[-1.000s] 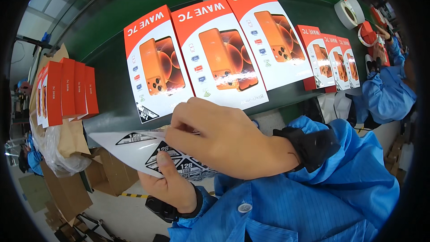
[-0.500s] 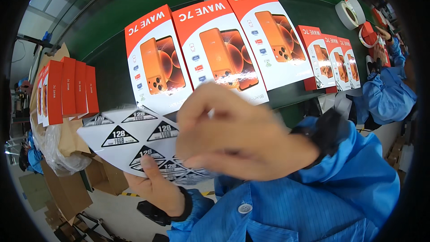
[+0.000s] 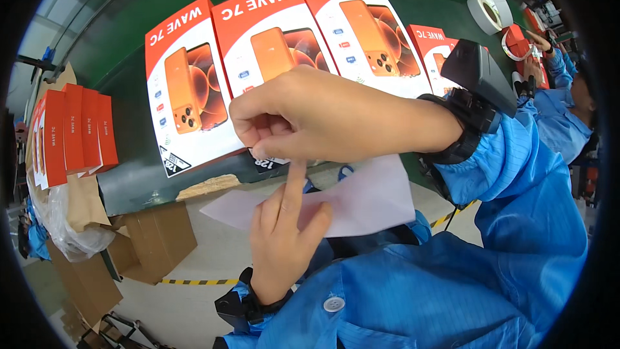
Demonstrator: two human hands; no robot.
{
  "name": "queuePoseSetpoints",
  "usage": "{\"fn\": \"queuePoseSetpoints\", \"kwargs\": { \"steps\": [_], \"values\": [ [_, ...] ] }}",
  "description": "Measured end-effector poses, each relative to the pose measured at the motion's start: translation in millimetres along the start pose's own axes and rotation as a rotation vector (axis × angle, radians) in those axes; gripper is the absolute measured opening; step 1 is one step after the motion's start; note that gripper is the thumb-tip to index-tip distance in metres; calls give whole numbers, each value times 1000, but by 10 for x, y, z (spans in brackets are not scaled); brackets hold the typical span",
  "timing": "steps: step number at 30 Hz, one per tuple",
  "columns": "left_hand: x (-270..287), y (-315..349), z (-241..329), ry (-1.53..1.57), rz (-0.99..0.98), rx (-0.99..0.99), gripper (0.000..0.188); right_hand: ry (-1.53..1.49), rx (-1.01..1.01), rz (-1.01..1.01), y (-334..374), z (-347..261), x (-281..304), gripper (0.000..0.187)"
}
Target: The recorder is applying labels to mobile phone boxes on an assembly line.
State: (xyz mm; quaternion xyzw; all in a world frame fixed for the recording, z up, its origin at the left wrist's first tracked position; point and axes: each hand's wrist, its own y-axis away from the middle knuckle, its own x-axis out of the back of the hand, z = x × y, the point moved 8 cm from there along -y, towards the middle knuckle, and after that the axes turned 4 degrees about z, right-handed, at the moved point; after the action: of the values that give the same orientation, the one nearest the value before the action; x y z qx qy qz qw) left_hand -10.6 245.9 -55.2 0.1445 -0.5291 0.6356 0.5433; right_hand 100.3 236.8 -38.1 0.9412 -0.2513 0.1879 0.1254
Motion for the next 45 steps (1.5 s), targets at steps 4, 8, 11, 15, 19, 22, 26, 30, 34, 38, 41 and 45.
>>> {"fn": "queuePoseSetpoints", "kwargs": {
  "steps": [4, 8, 11, 15, 19, 22, 26, 30, 34, 38, 41, 45],
  "values": [
    [-68, 45, -46, -37, -13, 45, 7, -29, 32, -14, -2, 11, -7, 8],
    [-89, 64, -55, -60, -8, 47, 5, -11, 45, -27, -30, 13, -10, 7],
    [-109, 63, -20, -95, 5, 33, 5, -34, -23, -68, -42, 52, -21, 6],
    [-124, 40, 5, -81, -9, 54, 5, -59, 4, -71, -37, 38, -21, 5],
    [-131, 44, -10, -62, -5, 67, 6, 25, 63, -75, -42, 5, -26, 4],
    [-140, 50, -19, -51, 1, 69, 7, -41, 28, -65, -31, 35, -21, 5],
    [-136, 47, -17, -40, 0, 77, 7, -40, 64, -65, -34, 52, -32, 6],
    [-146, 57, -26, -40, 0, 78, 7, 37, 114, -65, -35, -13, -24, 7],
    [-152, 55, -35, -36, -8, 86, 8, 107, 106, -51, -29, -30, -16, 7],
    [-154, 53, -34, -43, -27, 93, 8, 94, 178, -14, -8, 46, -54, 8],
    [-153, 73, -35, -49, -18, 89, 9, 278, 491, 110, 115, -157, -70, 13],
    [-126, 54, -17, -49, -21, 77, 8, 708, 348, 209, 140, -185, -30, 24]
  ]
}}
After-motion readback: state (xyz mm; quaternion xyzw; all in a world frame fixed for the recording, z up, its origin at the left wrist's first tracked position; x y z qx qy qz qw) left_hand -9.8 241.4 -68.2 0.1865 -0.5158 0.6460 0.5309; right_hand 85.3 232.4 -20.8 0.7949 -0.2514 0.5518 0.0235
